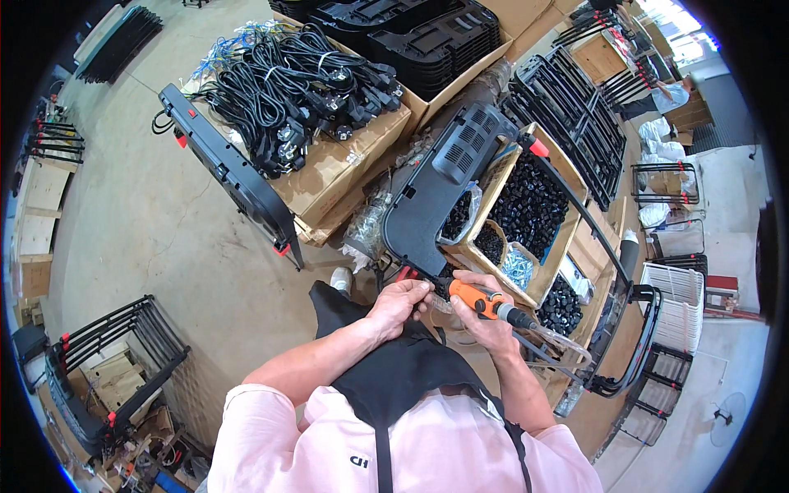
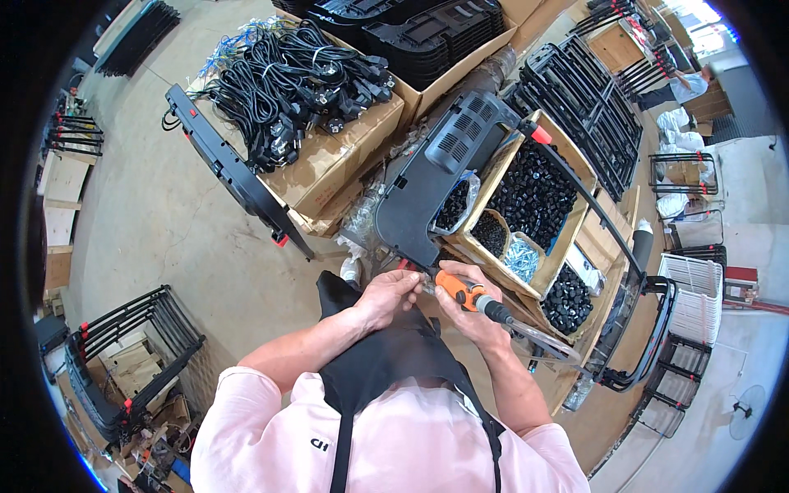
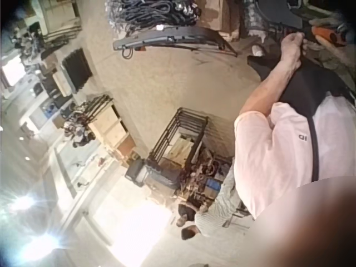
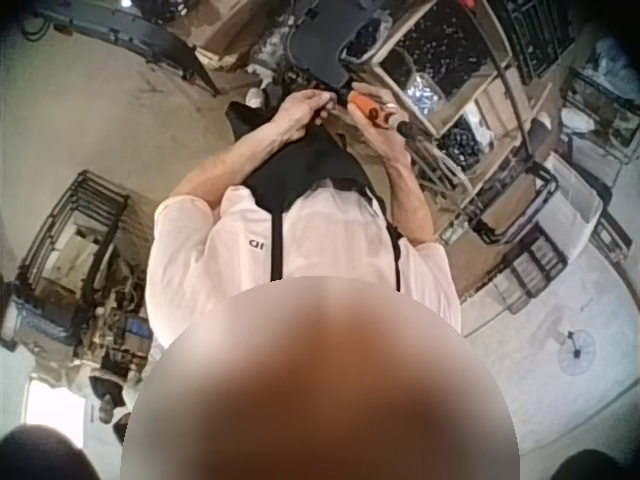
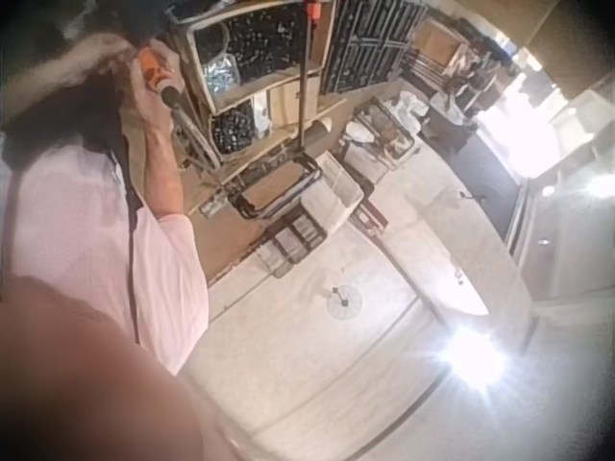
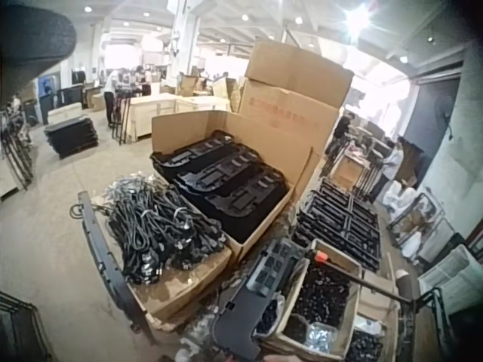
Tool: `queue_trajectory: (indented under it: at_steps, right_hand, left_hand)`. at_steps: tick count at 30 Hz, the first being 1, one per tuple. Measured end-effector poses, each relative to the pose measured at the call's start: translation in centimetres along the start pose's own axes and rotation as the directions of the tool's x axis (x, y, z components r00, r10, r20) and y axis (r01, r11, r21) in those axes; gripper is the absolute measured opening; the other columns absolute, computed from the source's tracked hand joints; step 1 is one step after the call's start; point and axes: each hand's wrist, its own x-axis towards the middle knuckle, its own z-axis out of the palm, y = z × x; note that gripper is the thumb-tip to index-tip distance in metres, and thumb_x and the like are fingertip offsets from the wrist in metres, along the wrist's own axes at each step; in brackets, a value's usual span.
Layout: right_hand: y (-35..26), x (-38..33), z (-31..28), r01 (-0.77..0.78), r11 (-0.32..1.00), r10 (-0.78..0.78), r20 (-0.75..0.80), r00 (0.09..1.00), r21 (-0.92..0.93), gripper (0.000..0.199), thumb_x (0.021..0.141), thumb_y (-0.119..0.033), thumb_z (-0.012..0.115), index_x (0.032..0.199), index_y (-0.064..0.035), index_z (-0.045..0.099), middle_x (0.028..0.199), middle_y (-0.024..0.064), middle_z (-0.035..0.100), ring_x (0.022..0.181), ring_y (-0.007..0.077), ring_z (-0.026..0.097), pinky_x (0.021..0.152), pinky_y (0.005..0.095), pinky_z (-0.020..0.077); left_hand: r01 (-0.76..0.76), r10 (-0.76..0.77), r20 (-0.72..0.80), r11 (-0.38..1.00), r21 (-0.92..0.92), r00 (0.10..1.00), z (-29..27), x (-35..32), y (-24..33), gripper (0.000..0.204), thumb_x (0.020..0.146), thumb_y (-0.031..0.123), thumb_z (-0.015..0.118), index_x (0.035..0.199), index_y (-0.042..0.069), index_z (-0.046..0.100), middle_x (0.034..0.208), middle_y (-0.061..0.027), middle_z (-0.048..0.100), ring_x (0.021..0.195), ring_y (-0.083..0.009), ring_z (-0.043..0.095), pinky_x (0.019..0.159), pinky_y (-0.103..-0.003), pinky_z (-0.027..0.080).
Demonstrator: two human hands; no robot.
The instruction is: Assembling parts of outdoor power equipment by connecting internal wiring and securing housing with a pneumatic screwdriver.
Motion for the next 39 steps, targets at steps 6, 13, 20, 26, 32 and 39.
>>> queue_trajectory:
  at_steps: [6,13,20,26,32,39]
  right_hand:
    - [-0.7,0.1,-0.1,0.007,1.0,-0.007,0.005,1.0,-0.006,0.046,0.089,-0.011,0.08,0.132,-0.0041,0.064,0.12,0.0129,0.075,0.105,0.0218,0.074,0.095,0.0358,0.0585]
    - [-1.6,-1.0,-1.1,0.074,0.927,-0.048,-0.081,0.996,0.367,0.054,0.091,-0.003,0.078,0.139,-0.0005,0.052,0.134,0.0189,0.068,0.125,0.0269,0.065,0.109,0.0404,0.0524]
    - [-1.5,-1.1,-0.1,0.094,0.932,-0.078,-0.059,0.995,0.351,0.052,0.091,-0.001,0.077,0.137,-0.0008,0.053,0.133,0.02,0.068,0.127,0.0279,0.065,0.111,0.043,0.0522]
    - [-1.6,-0.9,0.2,0.114,0.942,-0.102,-0.051,0.993,0.315,0.052,0.09,-0.001,0.077,0.136,-0.0011,0.054,0.133,0.0193,0.068,0.127,0.0278,0.065,0.11,0.0427,0.0526]
    - [-2.6,0.4,1.4,0.134,0.962,-0.123,-0.06,0.991,0.239,0.051,0.091,-0.001,0.076,0.137,-0.0011,0.055,0.133,0.0181,0.069,0.124,0.0263,0.067,0.109,0.0408,0.0531]
    - [-3.1,2.9,3.1,0.135,0.985,-0.136,0.004,0.991,0.111,0.048,0.094,-0.006,0.076,0.138,-0.0036,0.057,0.132,0.015,0.07,0.117,0.0219,0.071,0.102,0.0353,0.0559]
  left_hand:
    - [-0.052,0.052,-0.035,0.999,-0.001,0.998,0.4,0.1,0.2,0.02,0.108,0.025,0.064,0.105,0.006,0.071,0.086,0.0025,0.067,0.07,-0.0074,0.058,0.06,-0.023,0.047]
    - [-0.018,0.003,-0.06,0.969,-0.246,0.998,0.5,-0.2,1.2,0.028,0.11,0.033,0.06,0.105,0.007,0.07,0.085,0.0025,0.064,0.069,-0.0087,0.055,0.059,-0.024,0.045]
    - [0.047,-0.03,0.045,0.894,-0.445,0.999,1.0,-0.3,1.7,0.025,0.111,0.033,0.057,0.116,0.009,0.064,0.088,0.0031,0.057,0.075,-0.0097,0.051,0.064,-0.025,0.042]
    - [0.08,-0.055,0.067,0.876,-0.475,0.996,1.1,-0.7,2.2,0.026,0.112,0.033,0.056,0.117,0.008,0.063,0.087,0.0027,0.058,0.073,-0.0109,0.051,0.063,-0.026,0.044]
    - [0.036,-0.027,0.027,0.879,-0.475,0.999,0.9,-0.7,2.1,0.029,0.113,0.032,0.053,0.119,0.006,0.064,0.093,-0.0005,0.064,0.076,-0.0134,0.06,0.065,-0.028,0.05]
    - [-0.005,-0.008,-0.056,0.973,-0.233,0.998,1.4,-2.1,2.9,0.029,0.114,0.031,0.049,0.118,0.007,0.066,0.098,-0.0021,0.071,0.086,-0.0142,0.069,0.073,-0.029,0.057]
